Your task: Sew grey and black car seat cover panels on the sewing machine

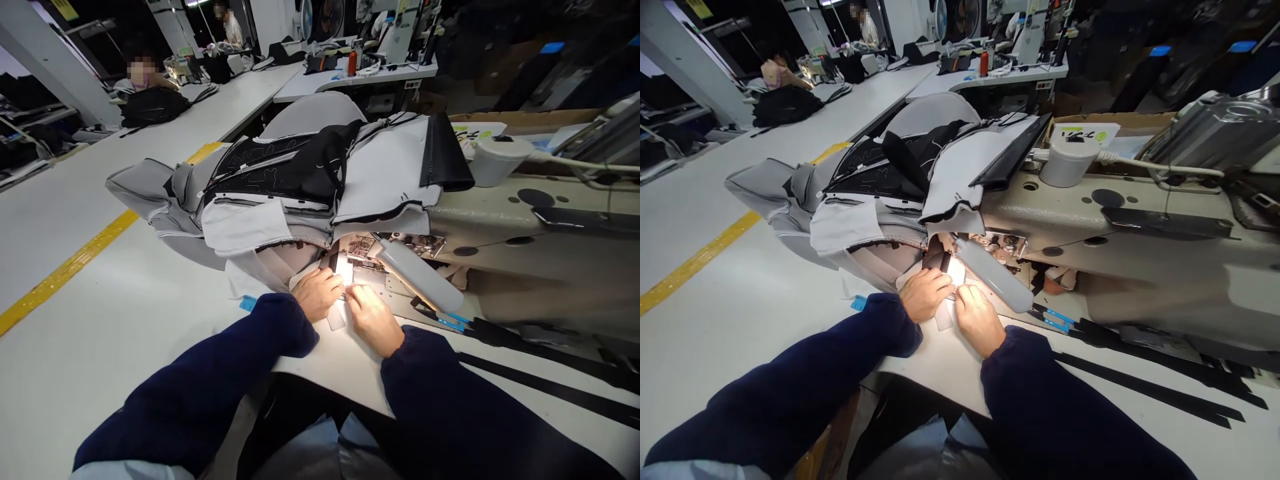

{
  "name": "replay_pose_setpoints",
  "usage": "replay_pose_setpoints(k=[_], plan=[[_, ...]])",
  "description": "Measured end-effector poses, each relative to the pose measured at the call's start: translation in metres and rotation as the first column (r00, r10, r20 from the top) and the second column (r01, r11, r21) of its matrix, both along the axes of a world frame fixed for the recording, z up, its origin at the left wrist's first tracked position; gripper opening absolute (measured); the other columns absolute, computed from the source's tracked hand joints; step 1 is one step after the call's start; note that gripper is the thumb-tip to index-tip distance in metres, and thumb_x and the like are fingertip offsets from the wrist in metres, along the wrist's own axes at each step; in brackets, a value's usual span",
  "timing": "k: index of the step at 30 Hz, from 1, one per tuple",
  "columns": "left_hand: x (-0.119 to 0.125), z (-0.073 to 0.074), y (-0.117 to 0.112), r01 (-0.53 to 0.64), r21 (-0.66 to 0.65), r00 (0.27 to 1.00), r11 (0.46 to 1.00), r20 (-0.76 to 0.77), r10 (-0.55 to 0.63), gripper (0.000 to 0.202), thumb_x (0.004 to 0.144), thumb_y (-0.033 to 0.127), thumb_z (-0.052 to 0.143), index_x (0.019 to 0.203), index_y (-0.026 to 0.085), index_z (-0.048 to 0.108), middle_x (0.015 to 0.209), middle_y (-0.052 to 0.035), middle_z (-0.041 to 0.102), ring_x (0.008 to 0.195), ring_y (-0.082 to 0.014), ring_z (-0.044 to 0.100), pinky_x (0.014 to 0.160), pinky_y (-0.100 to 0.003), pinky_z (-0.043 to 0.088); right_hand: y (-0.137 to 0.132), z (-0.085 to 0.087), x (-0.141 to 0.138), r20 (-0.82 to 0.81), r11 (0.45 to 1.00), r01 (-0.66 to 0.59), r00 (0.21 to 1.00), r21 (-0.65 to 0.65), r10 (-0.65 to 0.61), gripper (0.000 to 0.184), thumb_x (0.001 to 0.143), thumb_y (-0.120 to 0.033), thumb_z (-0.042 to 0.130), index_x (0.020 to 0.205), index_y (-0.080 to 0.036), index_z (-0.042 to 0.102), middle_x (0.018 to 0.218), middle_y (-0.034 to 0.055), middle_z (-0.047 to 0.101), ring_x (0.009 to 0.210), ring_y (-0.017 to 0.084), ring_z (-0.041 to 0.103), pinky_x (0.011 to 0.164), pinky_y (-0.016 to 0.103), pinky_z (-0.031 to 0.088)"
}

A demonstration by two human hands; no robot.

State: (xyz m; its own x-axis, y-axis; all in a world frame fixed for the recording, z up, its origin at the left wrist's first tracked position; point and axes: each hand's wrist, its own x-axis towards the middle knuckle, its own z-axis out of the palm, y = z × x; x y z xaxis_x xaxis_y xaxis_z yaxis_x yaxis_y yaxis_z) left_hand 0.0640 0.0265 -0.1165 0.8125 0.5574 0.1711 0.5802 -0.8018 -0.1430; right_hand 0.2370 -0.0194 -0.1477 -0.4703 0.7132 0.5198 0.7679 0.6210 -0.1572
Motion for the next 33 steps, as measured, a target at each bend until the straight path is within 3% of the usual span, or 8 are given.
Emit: replay_pose_setpoints(k=[4,9,16,26,33], plan=[[0.001,0.002,-0.002,-0.014,0.002,1.000,1.000,0.007,0.014,0.019,0.089,0.014,0.043,0.096,0.016,0.060,0.097,-0.0080,0.056,0.087,-0.0211,0.044,0.072,-0.037,0.035,-0.017,0.002,-0.003,0.146,1.000,0.019,0.989,0.013,-0.021,0.031,0.089,-0.002,0.035,0.092,-0.004,0.065,0.091,0.0163,0.060,0.084,0.022,0.052,0.078,0.035,0.048],[0.000,0.000,-0.001,0.006,0.023,0.999,1.000,0.031,-0.006,0.017,0.087,0.013,0.044,0.095,0.016,0.060,0.100,-0.0069,0.056,0.088,-0.0211,0.045,0.075,-0.036,0.034,-0.023,0.001,-0.003,0.076,0.999,0.010,0.997,0.043,-0.013,0.030,0.090,-0.004,0.038,0.109,0.000,0.061,0.105,0.0208,0.061,0.106,0.025,0.053,0.093,0.038,0.047],[-0.003,0.000,0.005,0.029,0.046,1.000,0.999,0.004,-0.029,0.018,0.086,0.013,0.046,0.097,0.016,0.060,0.099,-0.0085,0.056,0.086,-0.0209,0.044,0.072,-0.037,0.033,-0.022,0.003,-0.008,0.120,1.000,0.006,0.993,0.031,-0.010,0.031,0.094,-0.015,0.040,0.115,-0.001,0.057,0.104,0.0217,0.061,0.106,0.028,0.055,0.094,0.046,0.047],[-0.004,-0.009,0.015,0.106,0.144,0.993,0.984,0.041,-0.113,0.017,0.088,0.014,0.044,0.091,0.016,0.061,0.082,-0.0050,0.056,0.077,-0.0194,0.044,0.067,-0.035,0.030,-0.014,0.001,-0.011,0.222,0.997,0.018,0.975,0.079,-0.035,0.030,0.093,-0.017,0.043,0.111,0.002,0.059,0.096,0.0206,0.060,0.101,0.031,0.055,0.094,0.047,0.045],[0.002,-0.008,0.040,0.065,0.110,0.998,0.992,0.015,-0.067,0.022,0.090,0.015,0.043,0.095,0.018,0.064,0.083,-0.0053,0.059,0.081,-0.0200,0.047,0.070,-0.036,0.031,0.008,-0.001,-0.012,0.178,0.988,0.088,0.978,0.126,-0.110,0.028,0.093,-0.019,0.043,0.103,-0.001,0.062,0.098,0.0209,0.061,0.102,0.029,0.055,0.097,0.043,0.044]])
